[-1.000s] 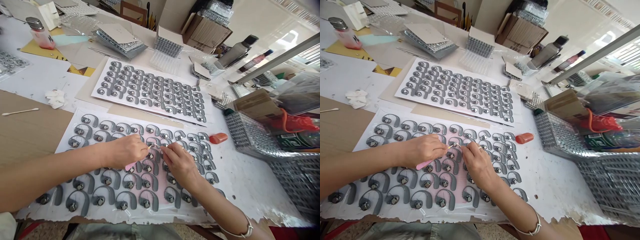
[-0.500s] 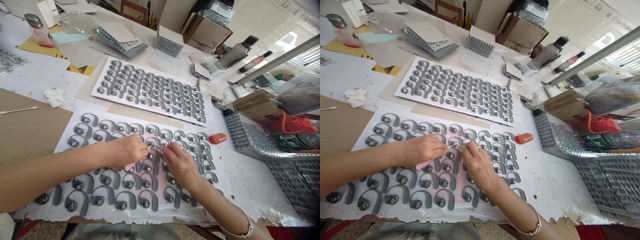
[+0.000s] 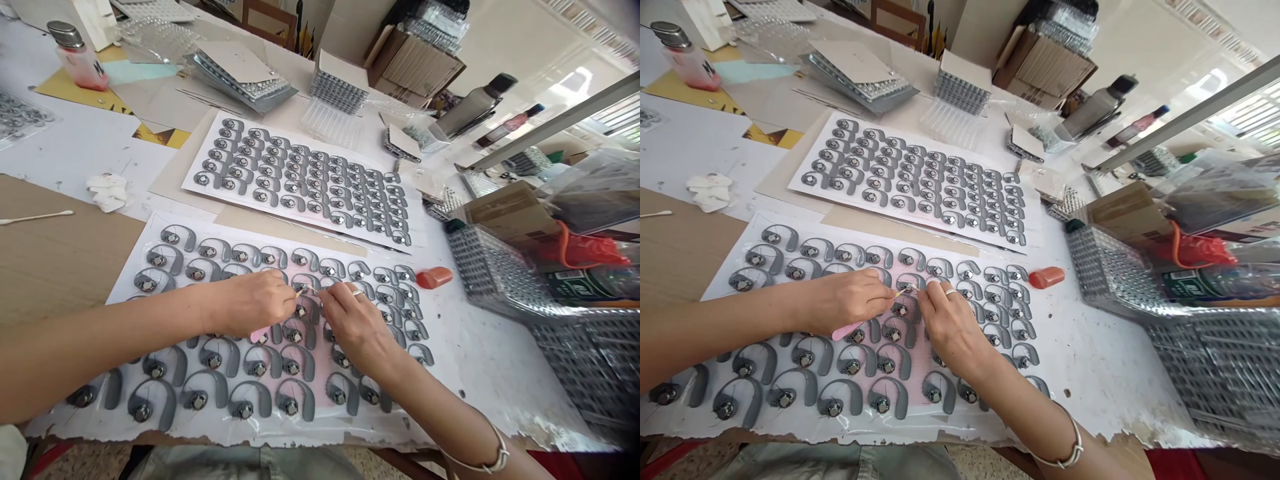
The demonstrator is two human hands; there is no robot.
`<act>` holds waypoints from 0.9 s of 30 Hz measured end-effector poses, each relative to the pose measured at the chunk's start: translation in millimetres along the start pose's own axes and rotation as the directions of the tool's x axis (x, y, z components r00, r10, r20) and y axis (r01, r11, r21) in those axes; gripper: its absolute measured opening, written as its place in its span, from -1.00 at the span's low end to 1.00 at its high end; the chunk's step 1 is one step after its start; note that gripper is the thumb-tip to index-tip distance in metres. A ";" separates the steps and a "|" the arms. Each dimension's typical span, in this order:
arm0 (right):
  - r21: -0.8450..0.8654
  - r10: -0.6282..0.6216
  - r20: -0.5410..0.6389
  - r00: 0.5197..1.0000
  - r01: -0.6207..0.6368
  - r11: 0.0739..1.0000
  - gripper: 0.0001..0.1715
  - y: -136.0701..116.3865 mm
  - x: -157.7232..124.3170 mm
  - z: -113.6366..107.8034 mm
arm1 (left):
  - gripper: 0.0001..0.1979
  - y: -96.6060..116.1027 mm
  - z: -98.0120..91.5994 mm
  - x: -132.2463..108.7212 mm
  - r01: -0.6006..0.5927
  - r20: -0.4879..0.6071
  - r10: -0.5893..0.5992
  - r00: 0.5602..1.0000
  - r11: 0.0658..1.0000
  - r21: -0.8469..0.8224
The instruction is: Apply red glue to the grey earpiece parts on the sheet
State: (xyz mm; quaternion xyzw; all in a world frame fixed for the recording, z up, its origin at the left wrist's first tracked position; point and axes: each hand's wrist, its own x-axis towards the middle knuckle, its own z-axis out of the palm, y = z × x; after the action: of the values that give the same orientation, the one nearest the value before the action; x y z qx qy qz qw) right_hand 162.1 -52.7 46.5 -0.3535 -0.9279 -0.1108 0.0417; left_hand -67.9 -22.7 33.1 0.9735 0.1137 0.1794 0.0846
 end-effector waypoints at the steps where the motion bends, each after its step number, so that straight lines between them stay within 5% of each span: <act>1: -0.013 -0.009 0.009 1.000 0.009 1.000 -0.72 -0.3 0.9 -0.7 | -0.85 0.5 0.2 0.1 -0.003 0.011 0.003 1.000 1.000 0.014; 12: -0.062 -0.049 0.053 0.997 0.052 0.997 -0.70 -1.5 5.0 -5.5 | -0.81 0.8 -0.2 -0.2 -0.012 0.080 0.008 0.997 0.999 0.049; 18: -0.046 -0.040 0.009 0.999 0.040 0.998 -0.73 -1.3 6.7 -5.8 | -0.83 2.1 2.2 -2.1 -0.007 -0.001 0.007 1.000 0.999 0.037; 21: -0.014 0.033 -0.175 0.984 -0.036 0.999 -0.78 7.9 -2.0 -12.9 | -0.83 3.2 1.4 -2.1 0.001 -0.023 0.000 1.000 1.000 0.025; 24: 0.026 0.161 -0.421 0.893 -0.166 0.986 -0.81 22.8 -17.2 -25.9 | -0.79 4.7 -0.8 -1.9 0.022 0.016 -0.022 1.000 1.000 0.021; 27: 0.094 0.261 -0.505 0.823 -0.248 0.964 -0.69 37.5 -33.9 -39.2 | -0.75 6.5 -1.9 -2.3 0.039 0.044 -0.041 0.998 0.999 0.038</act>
State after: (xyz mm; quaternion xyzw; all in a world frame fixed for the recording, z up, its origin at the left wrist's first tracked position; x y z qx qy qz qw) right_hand 212.3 -56.6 85.9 -0.4311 -0.8288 -0.1833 0.3059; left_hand -69.5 -29.3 35.5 0.9762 0.1344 0.1537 0.0728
